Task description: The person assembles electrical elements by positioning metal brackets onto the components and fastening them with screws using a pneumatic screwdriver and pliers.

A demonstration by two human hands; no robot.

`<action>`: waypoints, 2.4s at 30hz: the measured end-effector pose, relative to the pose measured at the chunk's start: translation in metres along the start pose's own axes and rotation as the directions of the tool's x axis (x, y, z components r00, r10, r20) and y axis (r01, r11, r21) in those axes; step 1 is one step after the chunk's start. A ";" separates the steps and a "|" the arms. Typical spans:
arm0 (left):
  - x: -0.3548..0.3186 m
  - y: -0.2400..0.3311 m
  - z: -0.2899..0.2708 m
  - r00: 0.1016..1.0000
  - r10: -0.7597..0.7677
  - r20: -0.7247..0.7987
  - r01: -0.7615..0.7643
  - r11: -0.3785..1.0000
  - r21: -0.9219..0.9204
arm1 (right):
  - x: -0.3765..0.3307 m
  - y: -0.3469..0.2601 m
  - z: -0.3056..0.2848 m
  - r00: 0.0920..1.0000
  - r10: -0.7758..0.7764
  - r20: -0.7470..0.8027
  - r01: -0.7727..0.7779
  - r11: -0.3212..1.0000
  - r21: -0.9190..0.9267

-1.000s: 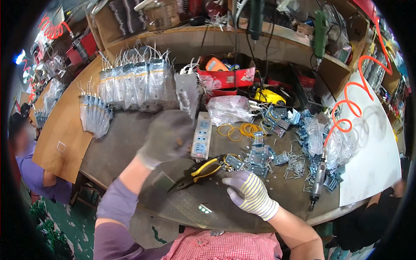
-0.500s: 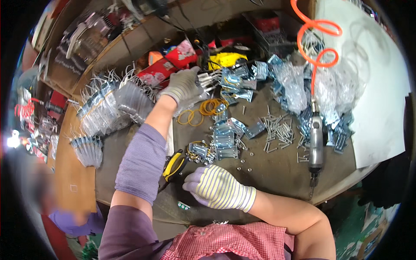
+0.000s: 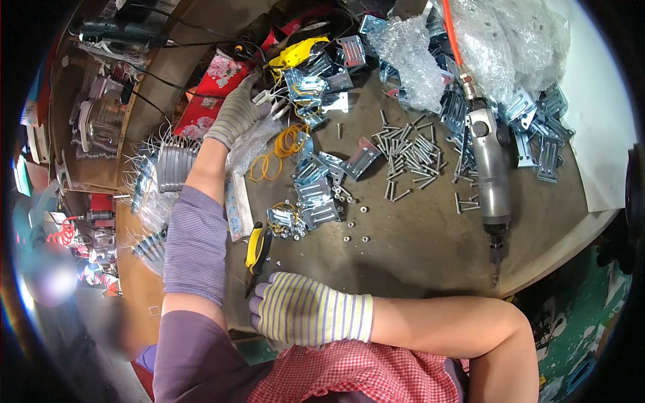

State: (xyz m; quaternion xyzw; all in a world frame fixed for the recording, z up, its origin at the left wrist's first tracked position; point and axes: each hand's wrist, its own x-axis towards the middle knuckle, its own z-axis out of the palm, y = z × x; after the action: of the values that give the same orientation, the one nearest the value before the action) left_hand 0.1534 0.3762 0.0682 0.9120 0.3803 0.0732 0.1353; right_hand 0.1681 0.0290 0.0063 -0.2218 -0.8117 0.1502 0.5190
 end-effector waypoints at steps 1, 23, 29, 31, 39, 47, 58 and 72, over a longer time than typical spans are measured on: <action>-0.002 0.002 0.001 1.000 0.022 0.007 -0.023 0.997 0.072 | 0.007 -0.007 -0.017 0.973 -0.002 0.230 0.032 0.992 -0.126; -0.029 -0.013 -0.044 0.890 -0.267 0.370 0.275 0.961 0.032 | -0.001 -0.010 -0.041 0.980 0.066 0.187 -0.053 0.996 -0.071; -0.033 -0.100 -0.045 0.856 -0.173 0.488 0.147 0.985 0.090 | 0.007 -0.008 -0.043 0.977 0.055 0.207 -0.042 0.997 -0.064; -0.027 -0.065 -0.042 0.808 -0.283 0.517 0.130 0.941 0.312 | 0.006 -0.004 -0.046 0.986 0.090 0.141 -0.081 0.994 -0.070; -0.053 -0.024 -0.042 0.776 -0.298 0.556 0.374 0.927 -0.026 | 0.013 -0.006 -0.048 0.963 0.079 0.257 -0.057 0.994 -0.094; -0.115 0.070 0.013 0.954 -0.286 -0.091 0.299 0.936 0.188 | 0.013 0.001 -0.055 0.980 0.144 0.135 -0.142 0.990 -0.024; -0.190 0.043 -0.042 0.860 -0.509 -0.027 0.452 0.786 -0.421 | 0.011 0.007 -0.048 0.981 0.170 0.091 -0.169 0.985 -0.019; -0.400 0.020 -0.019 0.602 -0.794 0.085 0.643 0.419 -0.641 | 0.012 -0.001 -0.047 0.968 0.111 0.227 -0.084 0.988 -0.126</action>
State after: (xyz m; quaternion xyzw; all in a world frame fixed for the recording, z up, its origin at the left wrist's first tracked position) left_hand -0.1174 0.0809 0.0800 0.5447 0.7019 0.2322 0.3959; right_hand 0.2066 0.0352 0.0359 -0.2721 -0.8623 0.1536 0.3985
